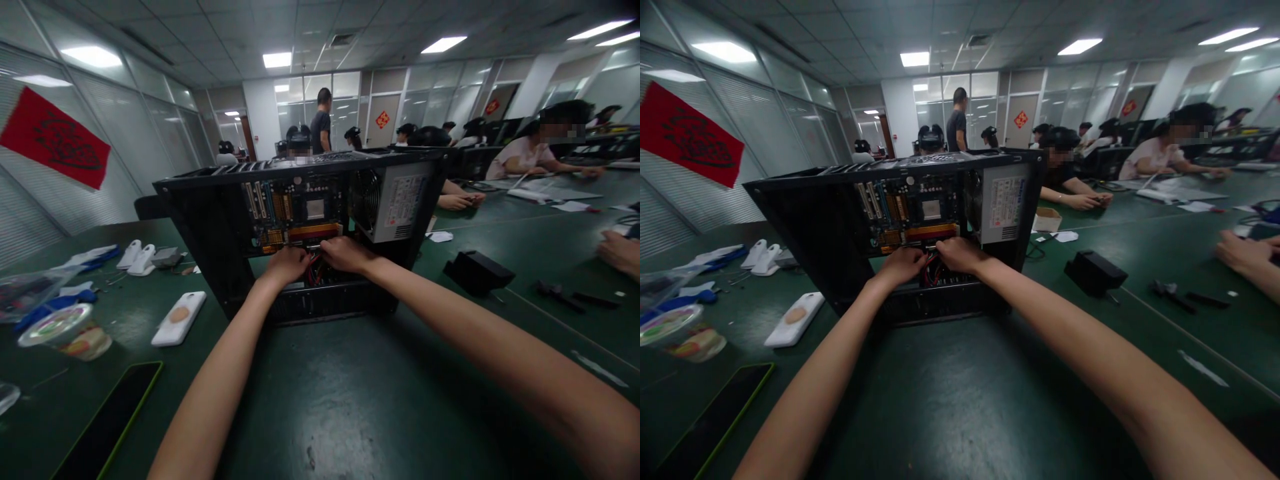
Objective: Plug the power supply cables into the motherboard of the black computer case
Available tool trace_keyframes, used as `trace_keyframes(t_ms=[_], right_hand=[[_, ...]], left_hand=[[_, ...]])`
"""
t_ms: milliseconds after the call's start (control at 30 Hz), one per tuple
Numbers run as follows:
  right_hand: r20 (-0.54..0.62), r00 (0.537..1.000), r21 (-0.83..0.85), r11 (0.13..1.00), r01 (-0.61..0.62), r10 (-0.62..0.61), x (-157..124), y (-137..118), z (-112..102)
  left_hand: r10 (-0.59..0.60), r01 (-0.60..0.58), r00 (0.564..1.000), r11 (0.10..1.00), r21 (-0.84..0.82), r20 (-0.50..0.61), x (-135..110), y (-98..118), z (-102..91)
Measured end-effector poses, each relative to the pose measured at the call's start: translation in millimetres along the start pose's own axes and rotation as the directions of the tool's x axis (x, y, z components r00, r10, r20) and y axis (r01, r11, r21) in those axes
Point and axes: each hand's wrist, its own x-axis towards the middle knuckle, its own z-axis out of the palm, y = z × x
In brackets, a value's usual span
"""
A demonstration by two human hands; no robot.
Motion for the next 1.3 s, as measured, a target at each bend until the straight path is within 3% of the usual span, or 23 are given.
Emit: trace_keyframes(t_ms=[233,1000,1133,1300], right_hand=[[-0.022,0.999,0.027,0.999,-0.037,0.037,-4.0,0.9,-0.4],[0.023,0.991,0.021,0.991,-0.132,0.131,3.1,-2.3,0.6],[0.030,0.990,0.021,0.990,-0.142,0.141,4.5,-2.0,0.6],[0.051,0.987,0.025,0.988,-0.154,0.153,4.8,-1.9,-1.0]], left_hand=[[-0.052,0.052,0.999,0.999,0.004,0.004,-2.6,3.2,-3.4],[-0.005,0.006,1.000,0.999,-0.046,0.019,-3.6,-1.3,-0.6],[0.007,-0.009,1.000,0.999,-0.047,-0.029,-2.2,-3.0,1.0],[-0.061,0.061,0.996,0.998,-0.004,-0.071,4.7,-1.8,3.8]])
